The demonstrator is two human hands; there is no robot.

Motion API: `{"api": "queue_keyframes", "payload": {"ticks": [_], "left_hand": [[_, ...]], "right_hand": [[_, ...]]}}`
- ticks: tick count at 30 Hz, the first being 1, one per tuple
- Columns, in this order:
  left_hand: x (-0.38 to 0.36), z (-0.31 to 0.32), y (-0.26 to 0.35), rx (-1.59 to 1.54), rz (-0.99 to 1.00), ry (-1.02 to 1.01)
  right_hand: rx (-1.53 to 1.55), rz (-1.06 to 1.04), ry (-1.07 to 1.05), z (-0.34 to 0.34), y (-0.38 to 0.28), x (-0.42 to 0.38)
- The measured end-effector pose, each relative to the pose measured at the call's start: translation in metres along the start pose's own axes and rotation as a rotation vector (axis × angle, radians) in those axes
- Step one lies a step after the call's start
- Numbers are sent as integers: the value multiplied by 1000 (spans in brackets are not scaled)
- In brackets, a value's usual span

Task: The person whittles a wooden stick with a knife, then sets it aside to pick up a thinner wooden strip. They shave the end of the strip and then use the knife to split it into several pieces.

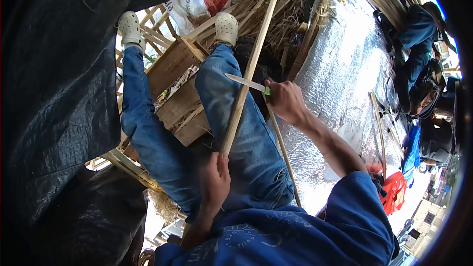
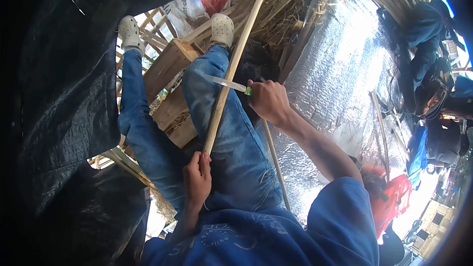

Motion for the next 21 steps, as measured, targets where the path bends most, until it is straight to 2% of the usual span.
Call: {"api": "queue_keyframes", "payload": {"ticks": [3, 5, 9, 10, 14, 16, 17, 19, 21], "left_hand": [[4, -2, 0, -31, 17, 16], [5, -2, 2, -40, 30, 5], [3, -1, 0, -28, 15, -8], [2, -1, 2, 34, 38, 8], [-1, 0, 10, 262, 77, 18], [-2, 3, 11, 270, 113, 50], [-3, 3, 13, 277, 146, 84], [-4, 2, 14, 281, 132, 81], [-5, 2, 13, 283, 114, 72]], "right_hand": [[63, 45, 5, -1, -2, -24], [81, 78, -176, 6, -3, -36], [65, 28, -142, 4, -12, -50], [3, 28, -202, 8, -13, -48], [11, 9, -195, 21, -18, -42], [36, -205, -48, 16, -28, -40], [35, -207, -47, 14, -27, -37], [38, -259, -189, 20, -29, -33], [95, -241, -136, 23, -27, -30]]}}
Point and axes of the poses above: each hand's wrist, its own x-axis towards the middle knuckle, its own z-axis out of the palm, y = z × x, the point moved 6 cm from there along x, towards the middle knuckle, and after that the axes turned 7 degrees about z, right-handed, at the moved point
